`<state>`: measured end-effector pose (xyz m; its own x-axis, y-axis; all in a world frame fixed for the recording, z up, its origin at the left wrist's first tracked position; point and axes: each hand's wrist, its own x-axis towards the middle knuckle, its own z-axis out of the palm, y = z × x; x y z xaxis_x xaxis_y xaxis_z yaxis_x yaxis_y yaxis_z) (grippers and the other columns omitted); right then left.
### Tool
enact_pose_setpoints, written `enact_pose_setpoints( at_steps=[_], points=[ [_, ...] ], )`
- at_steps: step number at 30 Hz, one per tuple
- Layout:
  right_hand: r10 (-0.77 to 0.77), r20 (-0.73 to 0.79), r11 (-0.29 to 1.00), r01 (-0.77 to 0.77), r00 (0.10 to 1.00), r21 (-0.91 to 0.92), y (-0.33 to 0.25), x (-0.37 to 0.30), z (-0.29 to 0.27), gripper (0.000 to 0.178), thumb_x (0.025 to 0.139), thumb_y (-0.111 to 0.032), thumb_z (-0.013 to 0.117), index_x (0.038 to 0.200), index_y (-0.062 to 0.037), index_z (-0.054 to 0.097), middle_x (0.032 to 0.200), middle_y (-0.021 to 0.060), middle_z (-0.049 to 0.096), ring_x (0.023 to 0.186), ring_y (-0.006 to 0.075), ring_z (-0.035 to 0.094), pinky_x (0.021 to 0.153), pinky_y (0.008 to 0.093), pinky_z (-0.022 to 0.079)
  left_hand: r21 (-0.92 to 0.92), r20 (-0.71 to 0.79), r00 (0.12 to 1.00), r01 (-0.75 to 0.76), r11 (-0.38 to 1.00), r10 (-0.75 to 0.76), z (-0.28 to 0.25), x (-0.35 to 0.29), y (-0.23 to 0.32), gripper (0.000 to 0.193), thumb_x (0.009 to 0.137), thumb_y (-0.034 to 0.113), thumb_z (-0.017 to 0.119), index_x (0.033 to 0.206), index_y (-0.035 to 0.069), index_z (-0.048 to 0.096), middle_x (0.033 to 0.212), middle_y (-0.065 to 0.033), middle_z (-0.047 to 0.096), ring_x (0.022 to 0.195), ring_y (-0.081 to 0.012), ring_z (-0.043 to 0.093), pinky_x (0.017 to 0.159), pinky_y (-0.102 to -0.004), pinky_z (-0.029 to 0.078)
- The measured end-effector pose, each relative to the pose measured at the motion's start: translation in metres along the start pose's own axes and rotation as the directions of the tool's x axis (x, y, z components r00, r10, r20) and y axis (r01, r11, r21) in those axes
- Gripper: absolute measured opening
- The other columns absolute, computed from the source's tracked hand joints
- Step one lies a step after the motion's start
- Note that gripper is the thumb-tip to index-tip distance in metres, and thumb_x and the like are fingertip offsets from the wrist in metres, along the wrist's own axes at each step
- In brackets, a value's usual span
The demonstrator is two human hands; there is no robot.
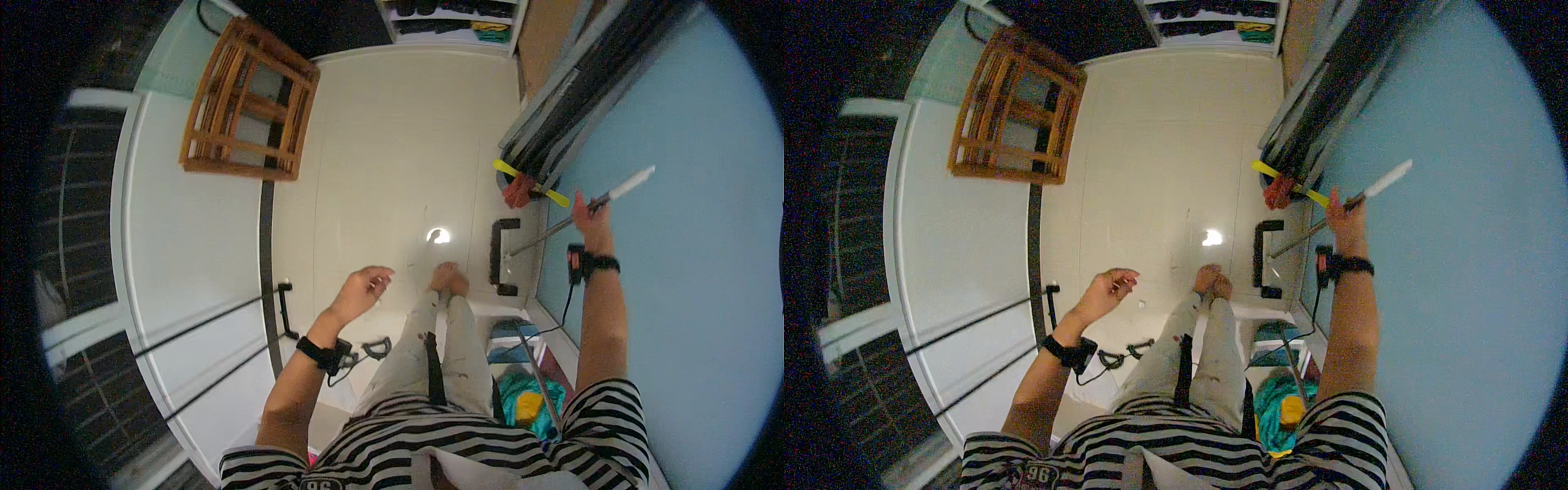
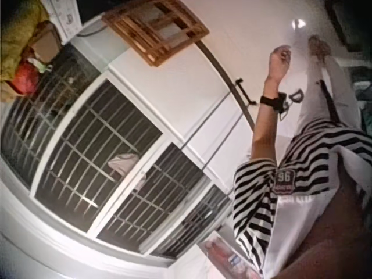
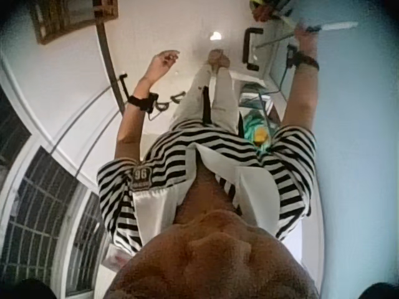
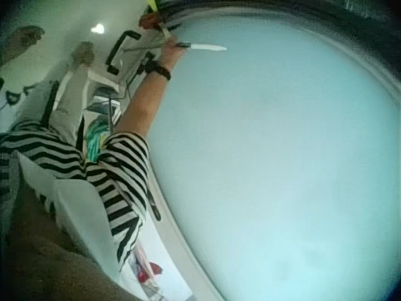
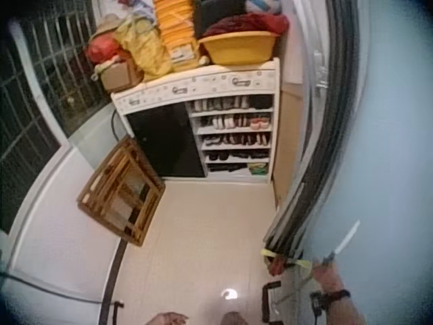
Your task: The person sweeps the floor using a broom and a dustpan, collecting small debris and then emptying the dustpan into a green bag.
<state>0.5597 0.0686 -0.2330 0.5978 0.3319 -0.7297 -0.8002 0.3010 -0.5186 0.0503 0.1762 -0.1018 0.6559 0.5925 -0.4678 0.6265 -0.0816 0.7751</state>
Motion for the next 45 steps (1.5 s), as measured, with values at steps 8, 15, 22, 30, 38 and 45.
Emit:
enact_pose_setpoints(
  at_steps=[8, 15, 22, 30, 38, 45],
  points=[
    [0.562, 0.256, 0.728, -0.618, 0.786, 0.299, 0.136, -0.136, 0.011, 0.021, 0.087, -0.009, 0.038, 0.105, 0.0024, 0.04, 0.097, 0.0134, 0.047, 0.087, 0.0213, 0.05, 0.075, 0.0258, 0.046, -0.138, -0.337, 0.939, 0.023, 0.99, -0.068, -0.061, -0.02, -0.001, 0.02, 0.079, 0.001, 0.051, 0.098, -0.001, 0.056, 0.079, -0.0072, 0.059, 0.07, -0.012, 0.055, 0.061, -0.0225, 0.045],
    [0.811, 0.238, 0.585, -0.76, 0.535, -0.285, 0.11, -0.229, 0.09, 0.02, 0.081, -0.005, 0.049, 0.099, 0.0013, 0.041, 0.093, 0.0128, 0.05, 0.072, 0.0132, 0.05, 0.062, 0.0228, 0.046, -0.249, -0.427, 0.887, 0.071, 0.966, -0.175, -0.061, -0.04, -0.014, 0.021, 0.081, 0.004, 0.049, 0.101, -0.001, 0.054, 0.082, -0.0074, 0.059, 0.073, -0.0122, 0.056, 0.067, -0.0237, 0.045],
    [0.701, 0.193, -0.023, 0.292, 0.686, -0.956, 0.148, -0.138, 0.074, 0.035, 0.076, -0.007, 0.054, 0.105, 0.0052, 0.039, 0.069, 0.0071, 0.053, 0.052, 0.0128, 0.051, 0.042, 0.025, 0.041, -0.316, -0.489, 0.847, 0.052, 0.947, -0.209, -0.06, -0.046, -0.037, 0.021, 0.08, 0.005, 0.05, 0.1, 0.0, 0.056, 0.081, -0.0085, 0.06, 0.073, -0.0124, 0.056, 0.064, -0.0239, 0.045],
    [0.784, 0.005, -0.281, 0.362, 0.62, -0.889, 0.243, -0.053, 0.066, 0.052, 0.082, -0.015, 0.049, 0.125, -0.002, 0.024, 0.071, 0.0096, 0.05, 0.053, 0.0152, 0.048, 0.044, 0.0276, 0.042, -0.354, -0.442, 0.844, 0.147, 0.924, -0.304, -0.062, -0.041, -0.047, 0.021, 0.082, 0.006, 0.05, 0.102, -0.001, 0.054, 0.085, -0.0066, 0.059, 0.077, -0.0114, 0.055, 0.07, -0.0229, 0.046],
    [0.886, -0.226, -0.367, 0.317, 0.404, -0.874, 0.26, -0.096, 0.043, 0.049, 0.083, -0.022, 0.05, 0.124, -0.0031, 0.031, 0.067, 0.0105, 0.053, 0.048, 0.0172, 0.048, 0.042, 0.0301, 0.042, -0.39, -0.573, 0.77, 0.045, 0.92, -0.28, -0.077, -0.049, -0.052, 0.021, 0.079, 0.005, 0.052, 0.099, 0.0, 0.056, 0.081, -0.0081, 0.06, 0.071, -0.0127, 0.056, 0.063, -0.0237, 0.045],
    [0.859, 0.018, -0.156, 0.294, 0.512, -0.943, 0.224, -0.128, 0.129, 0.053, 0.083, -0.019, 0.05, 0.127, 0.0015, 0.029, 0.074, 0.0146, 0.055, 0.05, 0.0184, 0.049, 0.045, 0.0317, 0.041, -0.383, -0.582, 0.781, -0.019, 0.924, -0.225, -0.123, -0.03, -0.047, 0.023, 0.085, 0.013, 0.049, 0.101, -0.002, 0.053, 0.081, -0.0076, 0.059, 0.074, -0.0126, 0.056, 0.069, -0.0245, 0.046]
  ],
)
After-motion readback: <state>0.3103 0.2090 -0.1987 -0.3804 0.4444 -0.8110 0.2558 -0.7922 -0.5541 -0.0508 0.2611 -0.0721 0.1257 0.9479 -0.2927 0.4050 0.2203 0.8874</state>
